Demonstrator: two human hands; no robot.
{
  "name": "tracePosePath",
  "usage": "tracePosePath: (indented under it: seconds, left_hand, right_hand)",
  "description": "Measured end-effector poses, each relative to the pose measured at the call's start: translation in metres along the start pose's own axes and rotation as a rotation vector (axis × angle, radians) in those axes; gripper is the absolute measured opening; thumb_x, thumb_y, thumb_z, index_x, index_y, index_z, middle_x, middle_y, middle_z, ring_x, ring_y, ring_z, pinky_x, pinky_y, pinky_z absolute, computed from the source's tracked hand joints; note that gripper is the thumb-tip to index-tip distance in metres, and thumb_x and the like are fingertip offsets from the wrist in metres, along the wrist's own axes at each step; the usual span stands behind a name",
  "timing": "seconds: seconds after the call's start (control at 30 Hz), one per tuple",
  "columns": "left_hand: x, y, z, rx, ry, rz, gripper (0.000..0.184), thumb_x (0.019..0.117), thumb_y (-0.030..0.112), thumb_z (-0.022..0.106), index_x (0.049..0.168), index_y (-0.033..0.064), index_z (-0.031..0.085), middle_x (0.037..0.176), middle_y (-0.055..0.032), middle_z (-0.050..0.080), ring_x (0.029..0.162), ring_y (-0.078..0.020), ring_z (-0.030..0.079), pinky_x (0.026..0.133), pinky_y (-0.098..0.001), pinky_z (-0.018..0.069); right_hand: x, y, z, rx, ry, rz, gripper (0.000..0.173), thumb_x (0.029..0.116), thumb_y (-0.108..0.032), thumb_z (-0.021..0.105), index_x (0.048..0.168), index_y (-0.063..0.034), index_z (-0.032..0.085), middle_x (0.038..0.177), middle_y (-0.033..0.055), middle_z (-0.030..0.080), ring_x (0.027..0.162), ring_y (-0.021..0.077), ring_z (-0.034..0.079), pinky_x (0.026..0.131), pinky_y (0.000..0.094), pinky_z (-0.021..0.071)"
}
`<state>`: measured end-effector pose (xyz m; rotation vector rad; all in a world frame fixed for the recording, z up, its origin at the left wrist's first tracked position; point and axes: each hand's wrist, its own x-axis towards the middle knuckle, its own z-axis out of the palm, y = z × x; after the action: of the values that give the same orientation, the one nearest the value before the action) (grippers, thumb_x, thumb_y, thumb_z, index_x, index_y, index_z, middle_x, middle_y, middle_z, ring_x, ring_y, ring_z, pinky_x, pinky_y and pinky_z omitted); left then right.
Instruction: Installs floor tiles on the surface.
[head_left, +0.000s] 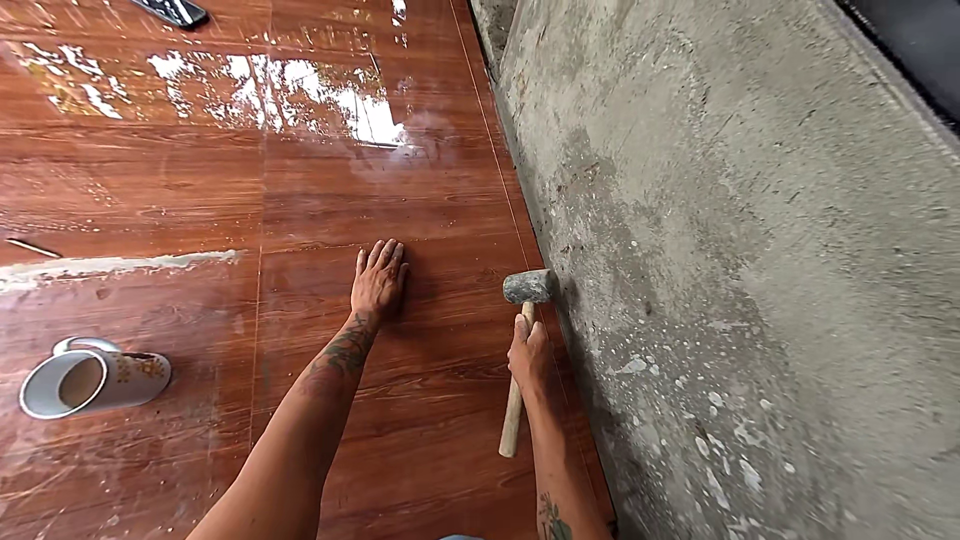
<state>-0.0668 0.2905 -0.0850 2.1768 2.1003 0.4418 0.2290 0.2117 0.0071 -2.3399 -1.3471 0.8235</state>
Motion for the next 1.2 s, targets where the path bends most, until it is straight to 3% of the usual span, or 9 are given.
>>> tracePosePath:
  seconds: [0.1,0.23,0.33,0.53,0.67,0.8,0.93,1.07,1.2]
  left_hand:
    - [-0.002,-0.003,0.000,-0.012,0.017,0.053,0.053,0.1107,0.038,0.024,0.152,0.0162,0.049,0.161,-0.0028,0.043,0.152,-0.0240,0.034,0.124,-0.0543,0.0228]
    - [0.001,-0.003,0.000,-0.006,0.000,0.050,0.054,0.1105,0.041,0.022,0.154,0.0201,0.048,0.162,-0.0004,0.041,0.153,-0.0224,0.032,0.124,-0.0532,0.0229]
    - [0.001,-0.004,-0.002,-0.001,-0.008,0.034,0.055,0.1103,0.042,0.022,0.154,0.0206,0.047,0.163,-0.0001,0.040,0.153,-0.0224,0.032,0.124,-0.0537,0.0221]
    - [0.004,-0.004,-0.004,-0.014,-0.013,0.026,0.055,0.1102,0.041,0.023,0.154,0.0197,0.048,0.163,-0.0012,0.041,0.153,-0.0231,0.032,0.125,-0.0550,0.0207]
    - [0.003,-0.003,-0.002,-0.004,-0.008,0.033,0.055,0.1102,0.041,0.022,0.154,0.0201,0.048,0.163,-0.0009,0.041,0.153,-0.0229,0.032,0.125,-0.0549,0.0209]
    - [-0.004,-0.008,-0.005,-0.027,0.027,0.010,0.053,0.1101,0.040,0.025,0.152,0.0180,0.050,0.160,-0.0043,0.045,0.151,-0.0256,0.035,0.123,-0.0560,0.0240]
    - [-0.002,-0.002,-0.006,-0.017,0.033,0.014,0.054,0.1102,0.041,0.024,0.152,0.0185,0.050,0.160,-0.0039,0.045,0.151,-0.0259,0.036,0.123,-0.0558,0.0244]
    - [-0.009,0.000,-0.014,-0.007,0.046,-0.012,0.051,0.1099,0.039,0.029,0.151,0.0182,0.051,0.159,-0.0057,0.045,0.150,-0.0279,0.037,0.124,-0.0567,0.0239]
    - [-0.004,0.000,-0.013,-0.026,0.072,0.003,0.049,0.1101,0.038,0.030,0.149,0.0182,0.054,0.157,-0.0040,0.049,0.149,-0.0260,0.040,0.125,-0.0527,0.0244]
  right_hand:
    - [-0.003,0.001,0.010,-0.024,0.034,0.003,0.047,0.1103,-0.044,0.042,0.114,-0.0007,0.062,0.085,0.0156,0.068,0.077,0.0297,0.070,0.071,0.0482,0.0573]
    - [0.004,-0.003,-0.003,-0.021,-0.003,0.009,0.050,0.1102,-0.047,0.039,0.113,-0.0032,0.062,0.080,0.0118,0.067,0.069,0.0254,0.070,0.066,0.0449,0.0599]
    - [-0.003,0.000,0.008,-0.057,0.046,-0.015,0.048,0.1100,-0.044,0.043,0.114,-0.0009,0.063,0.087,0.0162,0.068,0.080,0.0308,0.070,0.073,0.0490,0.0569]
    - [-0.001,-0.004,0.003,-0.035,0.049,-0.032,0.048,0.1100,-0.043,0.043,0.113,0.0003,0.063,0.085,0.0158,0.068,0.078,0.0295,0.070,0.073,0.0484,0.0572]
    - [0.004,-0.008,-0.001,-0.030,-0.041,0.019,0.050,0.1102,-0.047,0.039,0.115,-0.0027,0.062,0.085,0.0134,0.069,0.073,0.0264,0.071,0.069,0.0457,0.0601]
    - [-0.005,-0.008,0.021,-0.001,0.012,-0.042,0.049,0.1104,-0.043,0.042,0.115,0.0018,0.062,0.086,0.0179,0.068,0.076,0.0313,0.070,0.071,0.0499,0.0583]
    - [0.001,-0.016,0.015,0.024,-0.047,-0.023,0.052,0.1104,-0.047,0.039,0.116,-0.0005,0.062,0.083,0.0143,0.068,0.070,0.0277,0.070,0.068,0.0478,0.0602]
    - [-0.002,-0.019,0.031,0.032,-0.081,-0.077,0.055,0.1102,-0.045,0.040,0.124,0.0041,0.059,0.092,0.0220,0.068,0.079,0.0353,0.070,0.074,0.0554,0.0588]
    - [-0.003,-0.028,0.039,0.026,-0.049,-0.121,0.053,0.1104,-0.046,0.040,0.119,0.0027,0.059,0.086,0.0196,0.066,0.072,0.0331,0.069,0.070,0.0541,0.0580]
